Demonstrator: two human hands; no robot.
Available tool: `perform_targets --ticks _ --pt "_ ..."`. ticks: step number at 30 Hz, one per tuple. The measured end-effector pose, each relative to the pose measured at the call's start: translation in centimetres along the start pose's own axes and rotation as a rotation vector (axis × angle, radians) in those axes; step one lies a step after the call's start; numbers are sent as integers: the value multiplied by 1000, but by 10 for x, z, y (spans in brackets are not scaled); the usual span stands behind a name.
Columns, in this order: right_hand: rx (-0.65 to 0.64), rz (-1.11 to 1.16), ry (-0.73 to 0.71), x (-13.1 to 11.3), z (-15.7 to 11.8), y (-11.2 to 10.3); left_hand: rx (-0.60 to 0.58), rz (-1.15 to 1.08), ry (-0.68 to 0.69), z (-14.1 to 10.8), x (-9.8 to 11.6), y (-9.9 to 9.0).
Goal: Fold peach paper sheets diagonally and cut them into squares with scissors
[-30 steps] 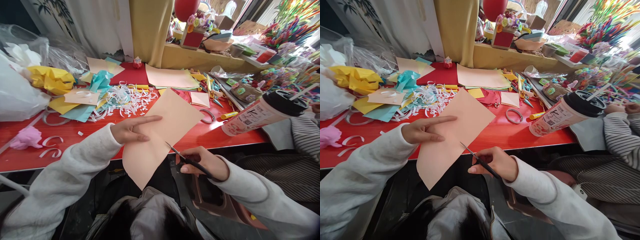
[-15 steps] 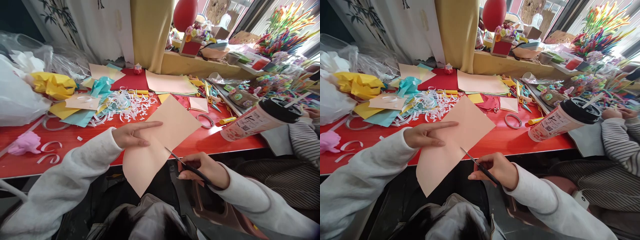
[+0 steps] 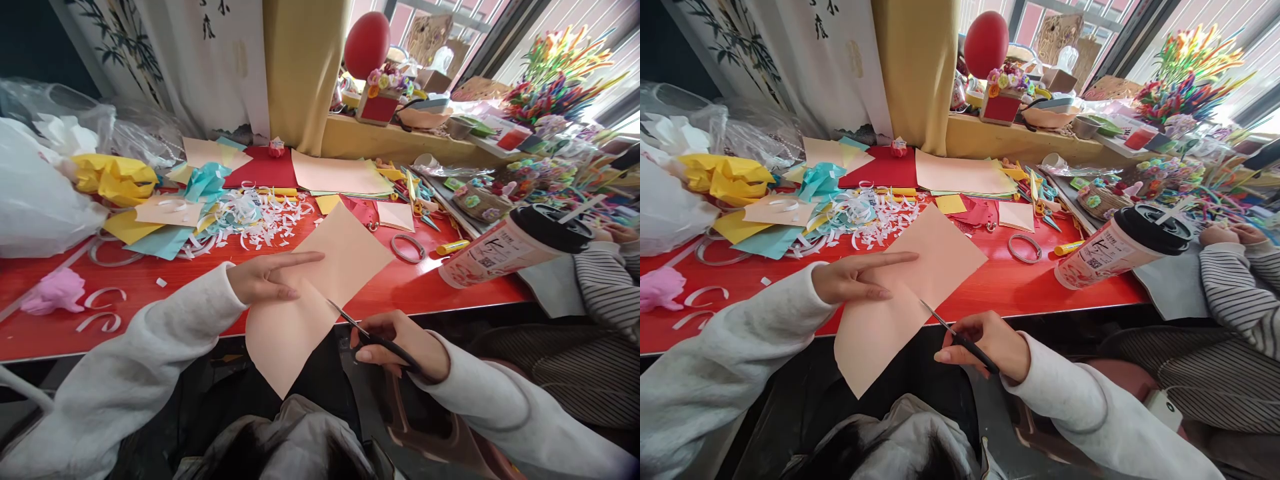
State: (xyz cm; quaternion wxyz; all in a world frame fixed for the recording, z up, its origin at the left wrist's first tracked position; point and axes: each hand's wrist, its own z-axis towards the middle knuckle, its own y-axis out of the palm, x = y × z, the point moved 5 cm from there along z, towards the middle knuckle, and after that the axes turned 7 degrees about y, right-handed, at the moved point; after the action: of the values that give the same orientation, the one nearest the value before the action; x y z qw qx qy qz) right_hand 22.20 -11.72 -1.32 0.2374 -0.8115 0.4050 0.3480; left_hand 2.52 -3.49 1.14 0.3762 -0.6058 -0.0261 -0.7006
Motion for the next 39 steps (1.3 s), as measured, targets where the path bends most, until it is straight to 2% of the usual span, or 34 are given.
perform_targets --ticks 7,12,22,29,34,39 --pt "-7 -46 -2 2 3 4 -41 129 0 -2 -9 4" --pt "-32 -79 -24 4 8 3 19 106 13 -3 -7 2" --pt "-86 -131 -41 3 9 5 8 69 2 -3 -6 2" --pt "-53 -123 26 11 8 3 -1 61 -12 -4 -11 -1" --pt "-69 -125 -21 11 7 3 -34 55 -18 -3 -12 1" --pt "-87 -129 -24 8 5 5 -5 3 -29 -2 -10 6"
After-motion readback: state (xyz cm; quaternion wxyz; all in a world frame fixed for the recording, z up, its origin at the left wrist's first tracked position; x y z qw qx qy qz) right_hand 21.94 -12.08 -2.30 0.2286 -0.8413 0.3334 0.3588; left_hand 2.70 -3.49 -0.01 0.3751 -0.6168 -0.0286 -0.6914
